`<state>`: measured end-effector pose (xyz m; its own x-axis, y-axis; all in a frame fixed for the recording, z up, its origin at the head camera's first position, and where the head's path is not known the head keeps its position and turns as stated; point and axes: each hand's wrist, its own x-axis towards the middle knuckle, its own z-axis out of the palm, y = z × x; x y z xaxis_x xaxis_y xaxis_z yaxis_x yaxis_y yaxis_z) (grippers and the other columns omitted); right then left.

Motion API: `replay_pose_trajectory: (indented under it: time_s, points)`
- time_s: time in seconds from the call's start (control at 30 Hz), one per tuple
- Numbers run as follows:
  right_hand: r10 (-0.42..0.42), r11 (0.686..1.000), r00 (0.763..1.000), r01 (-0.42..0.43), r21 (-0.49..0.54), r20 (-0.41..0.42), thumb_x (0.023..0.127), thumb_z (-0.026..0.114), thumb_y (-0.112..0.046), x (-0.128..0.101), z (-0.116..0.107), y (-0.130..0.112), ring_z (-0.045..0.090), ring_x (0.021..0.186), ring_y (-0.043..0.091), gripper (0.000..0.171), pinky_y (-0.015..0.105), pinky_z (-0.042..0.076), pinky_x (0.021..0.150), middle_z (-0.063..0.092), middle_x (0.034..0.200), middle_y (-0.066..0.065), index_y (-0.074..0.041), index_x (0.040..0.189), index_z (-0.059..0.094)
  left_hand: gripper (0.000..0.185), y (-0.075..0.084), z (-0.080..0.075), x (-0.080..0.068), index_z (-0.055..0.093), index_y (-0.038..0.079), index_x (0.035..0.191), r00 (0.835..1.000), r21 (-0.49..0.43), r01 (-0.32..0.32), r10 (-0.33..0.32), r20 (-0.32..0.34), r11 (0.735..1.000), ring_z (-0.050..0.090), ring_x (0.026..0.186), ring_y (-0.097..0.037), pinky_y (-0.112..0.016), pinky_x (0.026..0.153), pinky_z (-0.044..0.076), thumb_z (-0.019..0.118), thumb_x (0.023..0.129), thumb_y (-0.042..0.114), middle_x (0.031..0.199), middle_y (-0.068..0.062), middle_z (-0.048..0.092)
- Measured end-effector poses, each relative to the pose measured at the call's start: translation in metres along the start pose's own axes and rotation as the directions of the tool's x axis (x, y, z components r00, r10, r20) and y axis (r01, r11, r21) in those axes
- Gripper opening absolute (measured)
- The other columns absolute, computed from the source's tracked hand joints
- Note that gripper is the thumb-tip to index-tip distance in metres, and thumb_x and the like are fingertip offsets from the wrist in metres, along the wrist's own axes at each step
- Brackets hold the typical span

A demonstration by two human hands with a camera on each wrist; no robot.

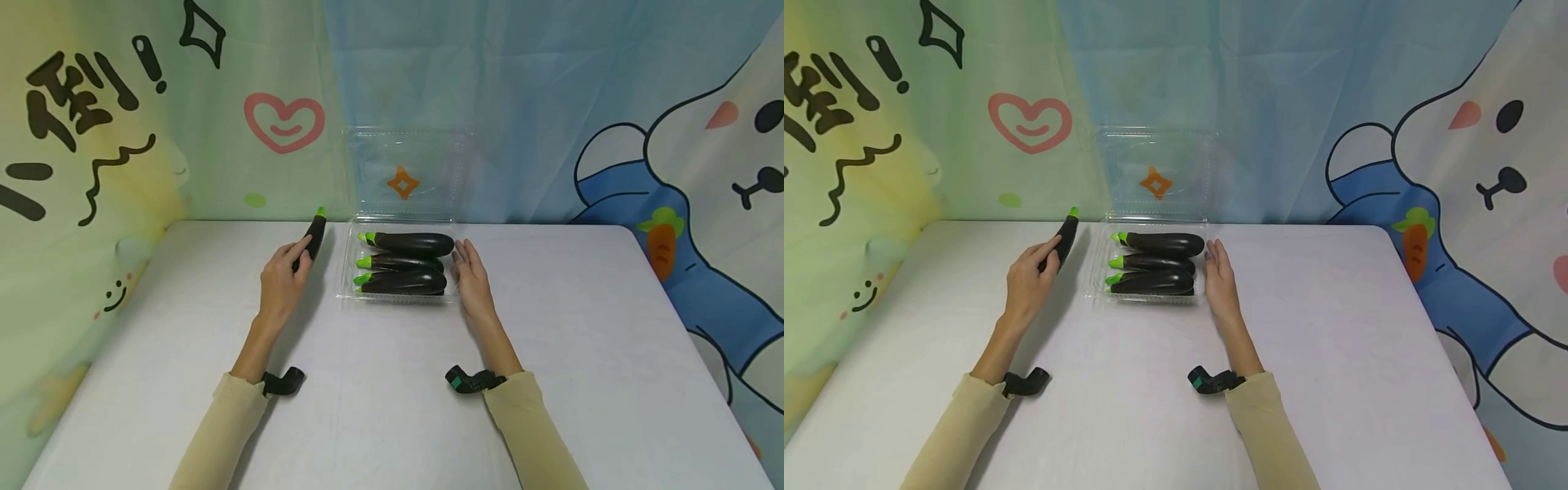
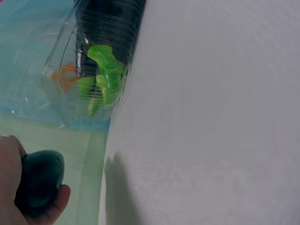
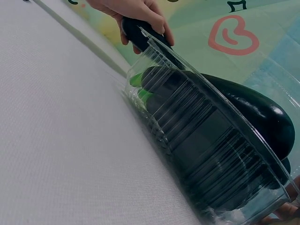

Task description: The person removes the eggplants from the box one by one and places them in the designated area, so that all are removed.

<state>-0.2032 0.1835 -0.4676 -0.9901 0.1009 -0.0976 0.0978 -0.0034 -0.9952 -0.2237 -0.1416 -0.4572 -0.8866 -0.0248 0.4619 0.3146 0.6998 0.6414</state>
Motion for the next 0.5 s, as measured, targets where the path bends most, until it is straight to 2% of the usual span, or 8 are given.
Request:
replay_pose_trajectory:
  time_s: [0.13, 0.27, 0.37, 0.5]
  points:
    - [0.008, 1.0, 1.0, -0.008, -0.009, -0.002, 0.106, 0.027, -0.016, 0.0004, -0.0003, -0.0001, 0.024, 0.15, 0.019, 0.056, 0.034, 0.025, 0.12, 0.02, 0.163, 0.002, -0.009, 0.157, 0.006, 0.035, 0.0, 0.001, 0.0006, 0.063, 0.013, 0.13, 0.999, -0.008, 0.039, -0.039, 0.029, 0.999, 0.065, 0.094, -0.036, -0.05, 0.078, 0.053, 0.05, 0.1, 0.023, 0.116, -0.022, 0.065]
    - [0.002, 1.0, 1.0, -0.002, -0.012, -0.007, 0.106, 0.028, -0.015, 0.0009, -0.0001, 0.0012, 0.024, 0.149, 0.02, 0.056, 0.034, 0.026, 0.12, 0.021, 0.163, 0.003, -0.008, 0.157, 0.006, 0.04, -0.0004, 0.0028, 0.001, 0.061, 0.012, 0.132, 0.999, 0.006, 0.032, -0.032, 0.029, 0.999, 0.064, 0.1, -0.037, -0.05, 0.081, 0.053, 0.061, 0.095, 0.029, 0.118, -0.022, 0.064]
    - [-0.001, 1.0, 1.0, 0.001, 0.0, -0.009, 0.105, 0.028, -0.014, 0.0005, 0.0001, 0.0018, 0.024, 0.15, 0.02, 0.056, 0.035, 0.026, 0.12, 0.021, 0.163, 0.004, -0.009, 0.157, 0.006, 0.046, -0.0017, 0.0046, 0.0011, 0.062, 0.011, 0.131, 0.999, 0.02, 0.027, -0.028, 0.027, 0.999, 0.064, 0.101, -0.038, -0.051, 0.081, 0.053, 0.07, 0.089, 0.028, 0.118, -0.023, 0.064]
    - [0.004, 1.0, 1.0, -0.004, 0.008, -0.008, 0.106, 0.028, -0.015, 0.0001, 0.0005, 0.0009, 0.024, 0.15, 0.02, 0.055, 0.035, 0.026, 0.12, 0.021, 0.163, 0.003, -0.009, 0.157, 0.007, 0.044, -0.002, 0.0064, 0.0017, 0.062, 0.012, 0.13, 0.998, 0.023, 0.059, -0.059, 0.029, 0.998, 0.064, 0.101, -0.04, -0.052, 0.083, 0.051, 0.07, 0.089, 0.024, 0.117, -0.023, 0.064]
